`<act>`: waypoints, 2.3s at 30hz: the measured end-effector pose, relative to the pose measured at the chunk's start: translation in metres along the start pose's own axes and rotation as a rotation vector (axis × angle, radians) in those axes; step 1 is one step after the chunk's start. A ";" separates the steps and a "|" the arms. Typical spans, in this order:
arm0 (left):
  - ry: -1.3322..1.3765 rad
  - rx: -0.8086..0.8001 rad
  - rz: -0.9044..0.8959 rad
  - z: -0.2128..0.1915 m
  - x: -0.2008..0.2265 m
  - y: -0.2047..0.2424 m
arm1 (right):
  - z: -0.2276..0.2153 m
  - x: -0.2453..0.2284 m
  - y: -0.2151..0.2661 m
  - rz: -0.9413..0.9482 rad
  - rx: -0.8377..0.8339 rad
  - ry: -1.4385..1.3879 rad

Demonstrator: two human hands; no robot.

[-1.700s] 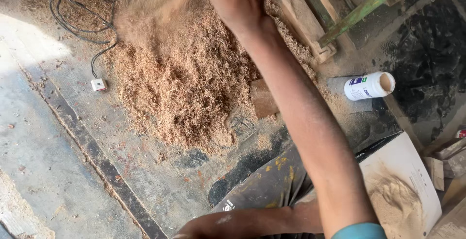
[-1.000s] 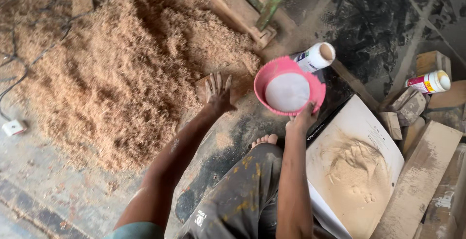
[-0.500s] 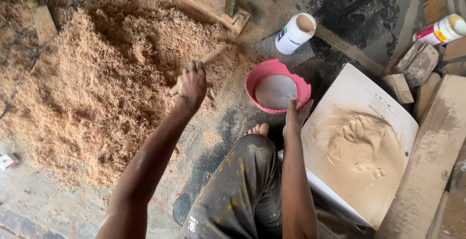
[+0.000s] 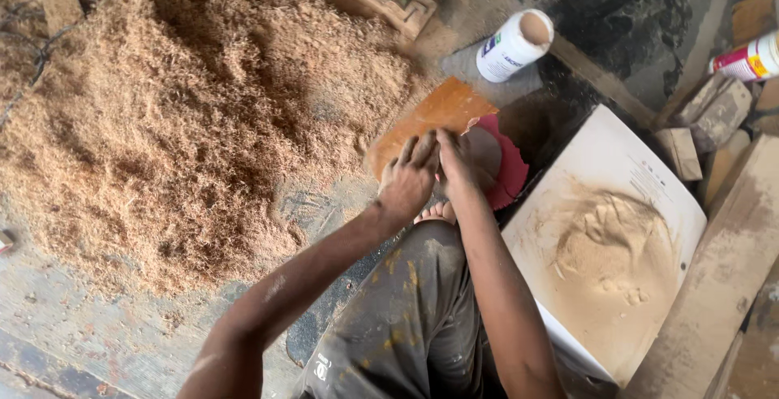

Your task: The person scoops sawdust from a pile on the floor into a pink sieve and sifts it over a white box. They shake the sieve to separate fine dust from larger particles, then use their hands to mix the contents inside the sieve. The person repeats this process, adding more sawdust to the sieve.

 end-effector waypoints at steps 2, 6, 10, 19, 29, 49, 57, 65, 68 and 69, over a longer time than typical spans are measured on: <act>0.323 0.176 -0.122 0.017 -0.009 0.021 | -0.006 0.010 -0.012 0.111 0.048 0.048; 0.408 -0.073 -0.707 0.058 -0.093 0.088 | -0.024 0.034 -0.059 -0.116 -0.028 -0.031; -0.074 -0.029 -0.680 0.092 -0.138 0.109 | -0.037 0.055 -0.119 -0.303 -0.043 0.021; 0.077 -0.027 -0.636 0.118 -0.218 -0.047 | -0.024 0.020 -0.186 -0.381 -0.172 0.091; 0.372 0.152 -0.556 0.091 -0.259 -0.133 | -0.005 -0.009 -0.204 -0.225 -0.156 0.089; 1.159 0.150 -0.424 0.124 -0.243 -0.148 | 0.118 0.008 -0.182 -0.050 -0.210 -0.337; 1.151 -0.039 -0.472 0.081 -0.219 -0.146 | 0.097 -0.009 -0.146 -0.176 -0.229 -0.426; 1.039 -0.015 -0.364 -0.012 -0.180 -0.136 | 0.041 -0.012 -0.108 -0.035 -0.210 -0.460; 0.983 0.008 -0.447 -0.010 -0.173 -0.133 | 0.023 -0.012 -0.080 -0.004 -0.228 -0.551; 1.033 0.051 -0.495 -0.006 -0.173 -0.130 | 0.017 -0.011 -0.077 -0.019 -0.212 -0.593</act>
Point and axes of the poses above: each hand's wrist, its own y-axis away from the middle knuckle, its own z-axis out of the palm, x = y × z, the point moved 3 cm from there along -y, towards the middle knuckle, and after that the axes turned 6 degrees about y, right-handed, at the moved point
